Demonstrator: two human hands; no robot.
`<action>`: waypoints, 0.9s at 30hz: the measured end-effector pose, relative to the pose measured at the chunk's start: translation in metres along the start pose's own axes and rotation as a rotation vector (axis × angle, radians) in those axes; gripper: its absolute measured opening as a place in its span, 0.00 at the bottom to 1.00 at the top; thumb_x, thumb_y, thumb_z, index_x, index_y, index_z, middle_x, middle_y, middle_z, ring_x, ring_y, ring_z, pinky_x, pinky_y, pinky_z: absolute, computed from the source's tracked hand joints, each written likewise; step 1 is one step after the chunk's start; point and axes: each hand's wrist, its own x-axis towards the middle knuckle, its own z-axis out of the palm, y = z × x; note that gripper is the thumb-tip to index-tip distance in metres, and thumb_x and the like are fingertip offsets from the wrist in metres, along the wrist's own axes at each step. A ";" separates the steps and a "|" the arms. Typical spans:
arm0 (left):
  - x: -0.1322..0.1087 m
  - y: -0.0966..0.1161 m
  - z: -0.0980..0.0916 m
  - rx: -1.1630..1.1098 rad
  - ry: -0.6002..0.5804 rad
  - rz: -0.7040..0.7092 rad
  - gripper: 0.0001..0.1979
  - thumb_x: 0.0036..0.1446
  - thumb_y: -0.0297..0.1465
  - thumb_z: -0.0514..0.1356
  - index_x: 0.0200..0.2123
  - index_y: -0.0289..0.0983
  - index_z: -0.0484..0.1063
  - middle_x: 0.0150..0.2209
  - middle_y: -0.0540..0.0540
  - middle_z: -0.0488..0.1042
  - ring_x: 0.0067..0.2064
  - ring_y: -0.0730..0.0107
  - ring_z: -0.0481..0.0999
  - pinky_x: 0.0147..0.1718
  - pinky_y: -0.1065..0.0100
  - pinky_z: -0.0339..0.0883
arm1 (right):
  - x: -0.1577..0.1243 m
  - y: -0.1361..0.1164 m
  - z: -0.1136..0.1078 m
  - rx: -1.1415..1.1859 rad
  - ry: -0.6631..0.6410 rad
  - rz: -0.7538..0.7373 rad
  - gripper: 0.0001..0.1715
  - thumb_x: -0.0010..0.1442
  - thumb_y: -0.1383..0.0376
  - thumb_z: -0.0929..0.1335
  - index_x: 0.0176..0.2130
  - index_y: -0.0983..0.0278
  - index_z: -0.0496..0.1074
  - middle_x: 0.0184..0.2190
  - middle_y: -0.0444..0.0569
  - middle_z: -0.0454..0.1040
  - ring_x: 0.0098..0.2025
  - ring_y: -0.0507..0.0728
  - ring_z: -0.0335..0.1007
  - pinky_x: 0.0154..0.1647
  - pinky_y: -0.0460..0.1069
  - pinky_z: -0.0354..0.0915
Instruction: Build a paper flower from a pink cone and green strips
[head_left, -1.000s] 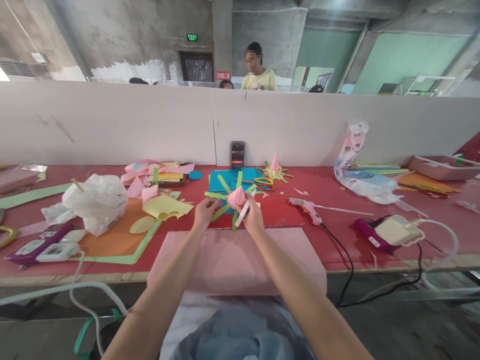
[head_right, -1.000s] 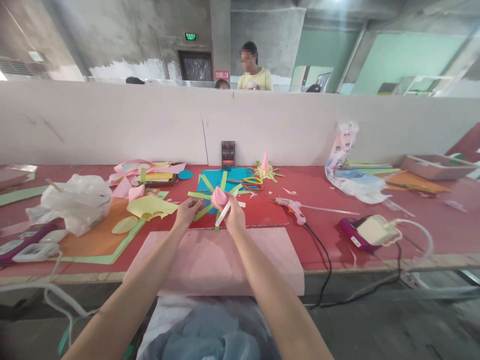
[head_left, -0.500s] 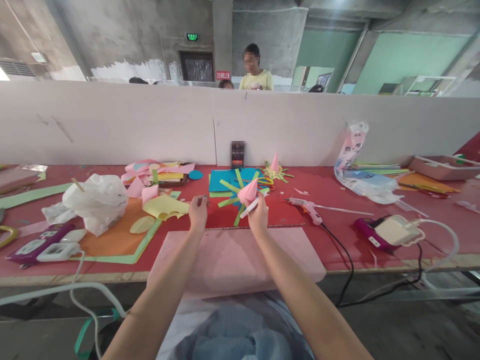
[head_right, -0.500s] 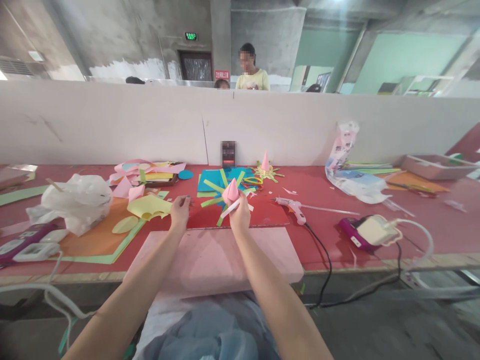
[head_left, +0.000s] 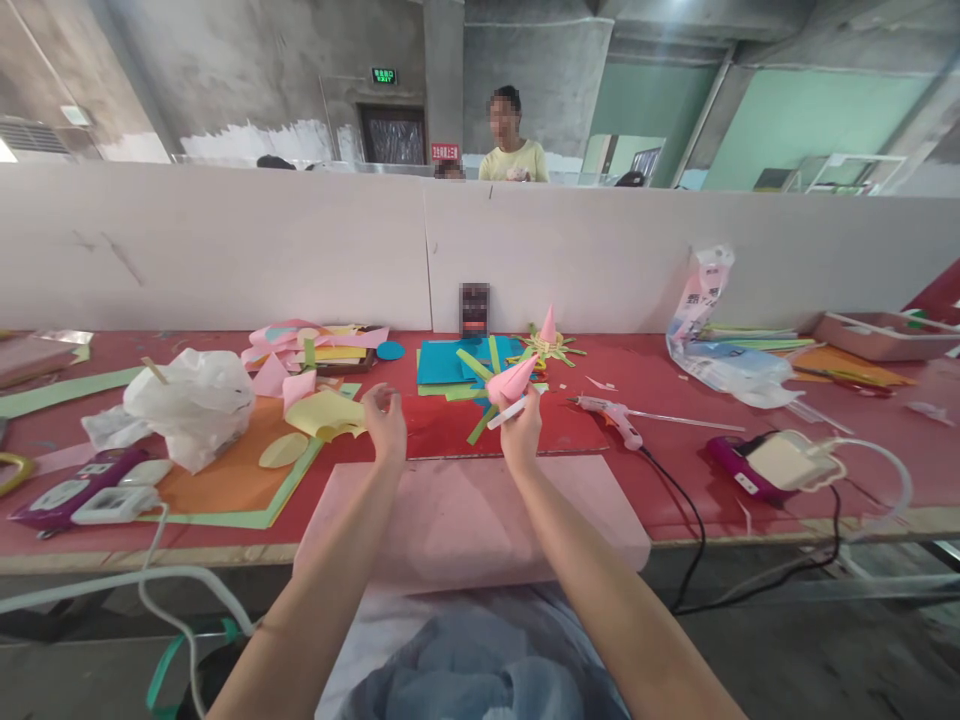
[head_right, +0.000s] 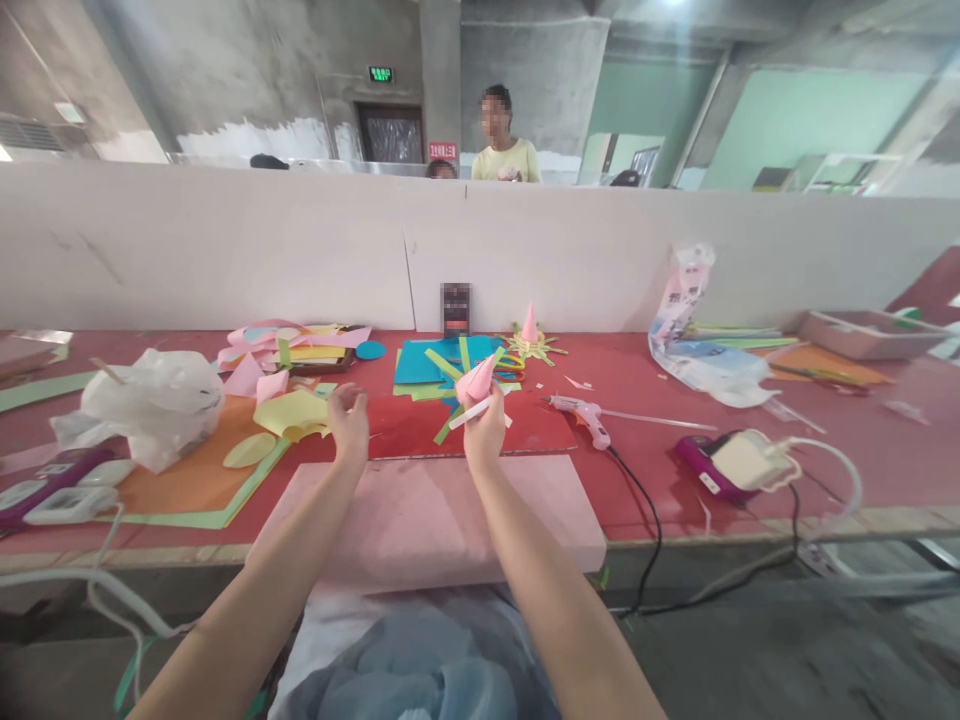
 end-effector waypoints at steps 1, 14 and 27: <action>-0.003 0.004 0.001 -0.001 -0.070 0.027 0.12 0.53 0.33 0.54 0.42 0.37 0.64 0.41 0.44 0.71 0.42 0.70 0.71 0.43 0.69 0.65 | 0.000 0.000 0.000 0.009 -0.002 -0.011 0.27 0.59 0.54 0.62 0.54 0.63 0.59 0.49 0.55 0.69 0.47 0.58 0.68 0.42 0.49 0.63; -0.038 0.032 0.003 0.090 -0.721 0.179 0.18 0.58 0.43 0.48 0.31 0.38 0.71 0.21 0.50 0.69 0.24 0.70 0.69 0.30 0.70 0.63 | -0.003 -0.002 0.004 -0.104 -0.119 -0.076 0.34 0.58 0.59 0.62 0.61 0.64 0.51 0.59 0.58 0.58 0.59 0.61 0.57 0.46 0.53 0.66; -0.052 0.035 0.004 0.362 -0.777 0.295 0.13 0.60 0.38 0.46 0.33 0.40 0.66 0.22 0.49 0.69 0.24 0.67 0.70 0.26 0.71 0.57 | -0.012 -0.005 0.010 -0.199 -0.387 -0.335 0.37 0.59 0.69 0.56 0.65 0.55 0.43 0.62 0.47 0.55 0.42 0.58 0.72 0.27 0.48 0.69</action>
